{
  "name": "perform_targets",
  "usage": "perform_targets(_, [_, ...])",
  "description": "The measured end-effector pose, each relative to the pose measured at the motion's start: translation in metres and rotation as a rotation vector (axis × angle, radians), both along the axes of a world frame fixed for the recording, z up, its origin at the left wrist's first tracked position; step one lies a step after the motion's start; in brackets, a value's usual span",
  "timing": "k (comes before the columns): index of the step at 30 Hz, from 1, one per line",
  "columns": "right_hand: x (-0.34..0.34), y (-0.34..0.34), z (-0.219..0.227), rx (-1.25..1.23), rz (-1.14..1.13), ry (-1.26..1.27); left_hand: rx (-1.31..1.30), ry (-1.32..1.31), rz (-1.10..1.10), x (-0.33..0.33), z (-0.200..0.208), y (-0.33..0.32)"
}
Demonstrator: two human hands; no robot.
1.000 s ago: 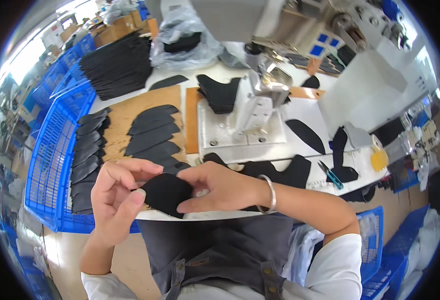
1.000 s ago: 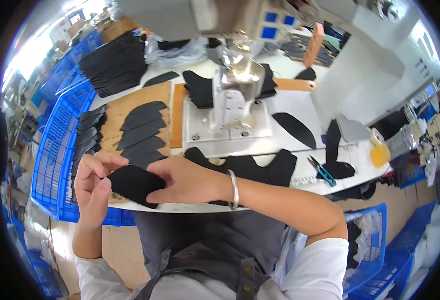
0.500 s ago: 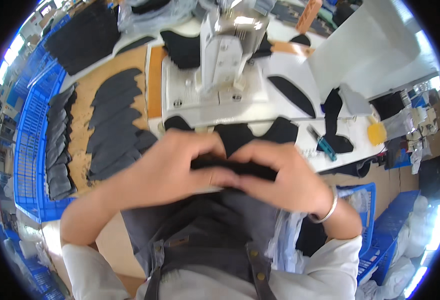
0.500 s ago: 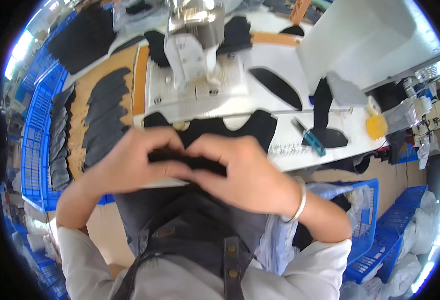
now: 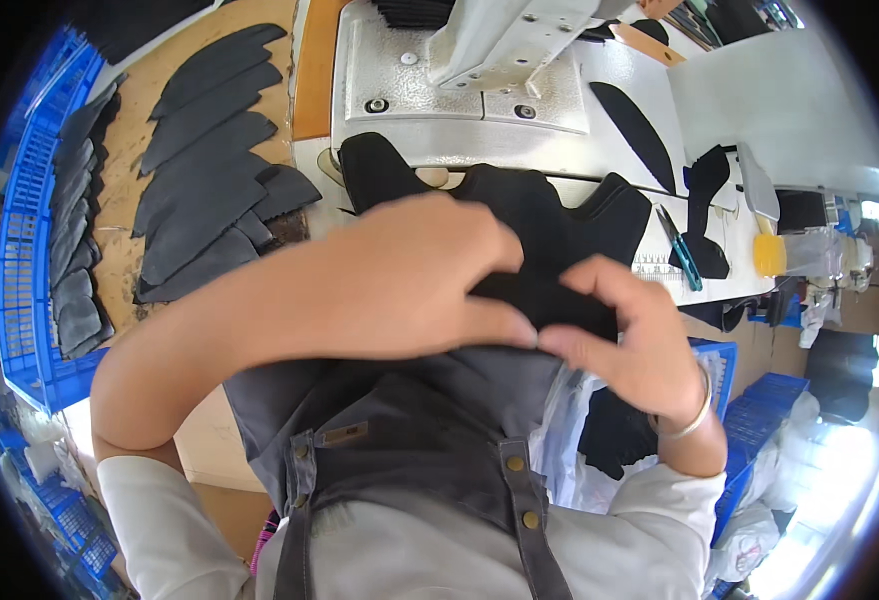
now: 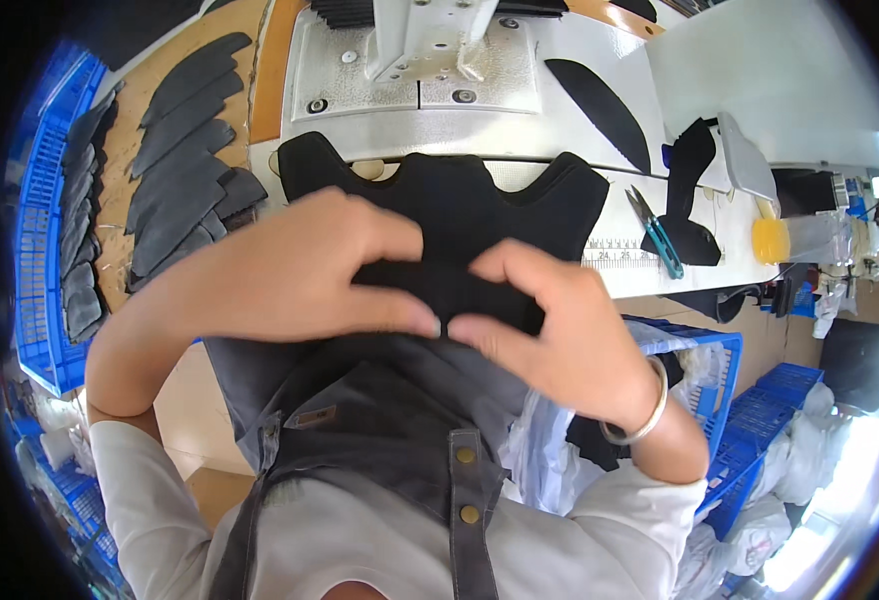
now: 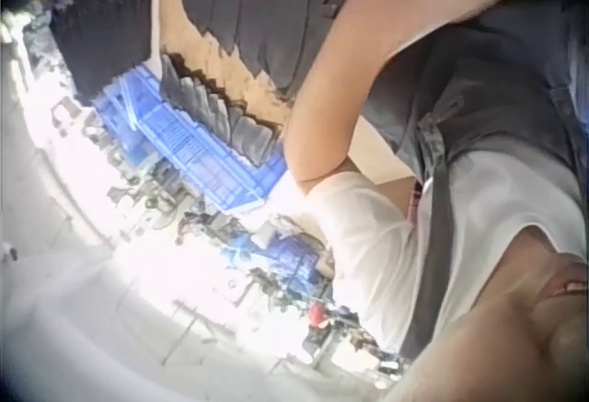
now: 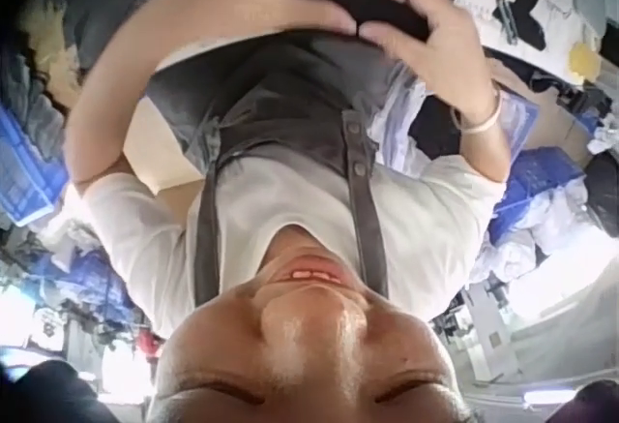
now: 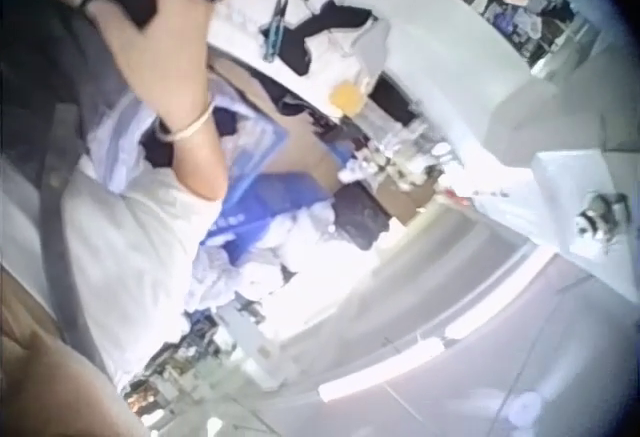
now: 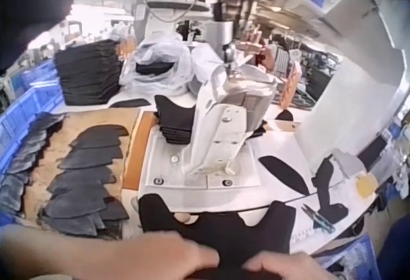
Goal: Manually aligning and stacking black shoe upper components at a factory workbench.
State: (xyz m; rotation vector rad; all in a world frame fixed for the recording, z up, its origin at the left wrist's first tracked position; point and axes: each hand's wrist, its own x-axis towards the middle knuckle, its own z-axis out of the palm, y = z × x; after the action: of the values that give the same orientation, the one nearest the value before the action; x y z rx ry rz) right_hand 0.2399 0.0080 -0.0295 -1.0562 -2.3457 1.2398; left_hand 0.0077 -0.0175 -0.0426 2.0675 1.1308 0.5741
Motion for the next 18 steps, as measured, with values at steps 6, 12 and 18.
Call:
perform_targets(6, [-0.009, 0.001, -0.001, 0.031, -0.114, -0.034, -0.059, -0.017, -0.033, 0.0, -0.006, -0.004])
perform_targets(12, [-0.012, 0.032, -0.003, -0.155, -0.179, -0.006, -0.286, 0.08, 0.157, -0.001, 0.006, 0.029])
perform_targets(18, [-0.017, 0.045, -0.006, -0.125, -0.03, -0.088, -0.014, 0.154, 0.122, -0.007, -0.011, 0.027])
